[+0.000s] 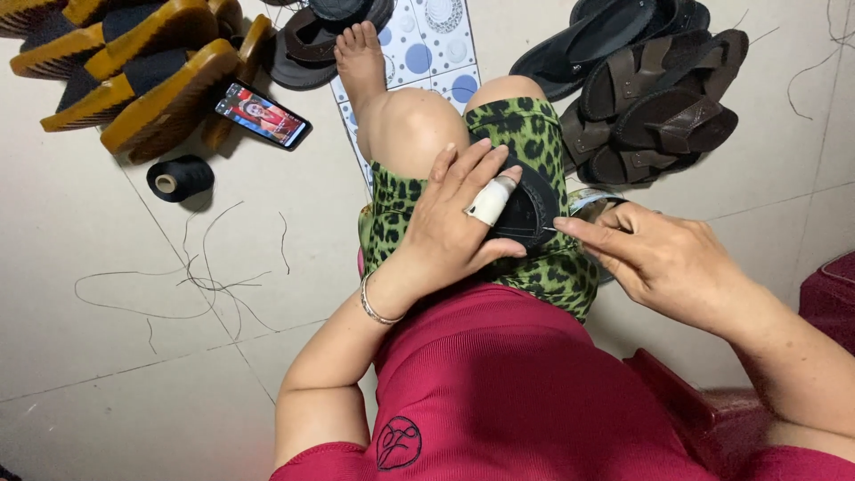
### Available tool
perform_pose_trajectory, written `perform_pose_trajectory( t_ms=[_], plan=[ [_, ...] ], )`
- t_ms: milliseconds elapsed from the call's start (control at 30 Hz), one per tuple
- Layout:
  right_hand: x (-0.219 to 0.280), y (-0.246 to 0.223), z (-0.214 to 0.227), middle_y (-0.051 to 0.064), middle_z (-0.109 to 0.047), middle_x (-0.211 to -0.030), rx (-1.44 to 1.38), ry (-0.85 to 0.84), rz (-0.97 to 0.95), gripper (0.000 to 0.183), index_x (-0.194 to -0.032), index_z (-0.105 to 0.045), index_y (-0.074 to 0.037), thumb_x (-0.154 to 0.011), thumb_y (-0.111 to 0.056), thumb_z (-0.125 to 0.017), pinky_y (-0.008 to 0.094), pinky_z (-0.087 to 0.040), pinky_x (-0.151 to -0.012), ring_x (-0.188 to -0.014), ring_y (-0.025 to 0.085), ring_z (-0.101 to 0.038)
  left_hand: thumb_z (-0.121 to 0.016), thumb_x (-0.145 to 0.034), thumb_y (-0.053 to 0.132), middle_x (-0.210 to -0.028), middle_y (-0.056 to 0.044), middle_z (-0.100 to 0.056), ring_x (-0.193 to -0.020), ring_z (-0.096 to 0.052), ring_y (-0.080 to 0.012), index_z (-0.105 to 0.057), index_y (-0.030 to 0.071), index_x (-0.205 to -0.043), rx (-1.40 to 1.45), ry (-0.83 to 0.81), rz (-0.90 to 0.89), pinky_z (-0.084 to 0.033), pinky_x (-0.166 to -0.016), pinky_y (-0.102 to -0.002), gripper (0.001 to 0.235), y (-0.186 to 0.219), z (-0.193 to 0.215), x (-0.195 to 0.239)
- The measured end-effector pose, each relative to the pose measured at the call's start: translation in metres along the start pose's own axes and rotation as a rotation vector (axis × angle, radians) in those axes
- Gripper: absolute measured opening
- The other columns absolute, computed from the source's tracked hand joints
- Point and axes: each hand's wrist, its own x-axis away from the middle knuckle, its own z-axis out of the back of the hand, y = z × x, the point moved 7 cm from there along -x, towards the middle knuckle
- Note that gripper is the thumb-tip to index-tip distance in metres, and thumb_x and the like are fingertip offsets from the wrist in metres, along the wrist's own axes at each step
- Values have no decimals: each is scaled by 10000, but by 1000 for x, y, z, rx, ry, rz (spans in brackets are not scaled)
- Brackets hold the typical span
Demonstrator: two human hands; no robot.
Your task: The person sits on the floor and sews a black sandal using a needle and thread. They repeatedly insert the needle through the sandal strap and pull the thread to secure the stitching.
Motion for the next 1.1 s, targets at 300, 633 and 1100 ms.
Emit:
perform_pose_trajectory(
  t_ms=[300,633,1100],
  plan=[
    [-3,3,-1,-71,-626,-1022,135,-96,-10,560,-1464,-505,-528,-952,-319,-593,451,-580,-446,-753,216,-681,-665,-943,624,-1459,-236,-567,-1403,-529,-424,-506,-17,-1449,20,4,-33,-250,-1247,-616,831,-2,-7,-5],
    [2,-2,0,-58,-646,-956,251,-28,48,514,-1400,-585,-485,-940,-258,-629,454,-521,-388,-569,247,-654,-756,-929,622,-1495,-238,-545,-1390,-581,-419,-514,-33,-1461,22,17,-62,-222,-1254,-629,878,-4,-18,-4],
    [6,1,2,-88,-646,-1009,135,60,107,531,-1436,-587,-421,-956,-202,-644,389,-574,-494,-767,178,-675,-716,-922,668,-1514,-227,-544,-1407,-584,-402,-487,-6,-1486,31,26,-55,-204,-1274,-589,908,-6,-19,-3]
  ],
)
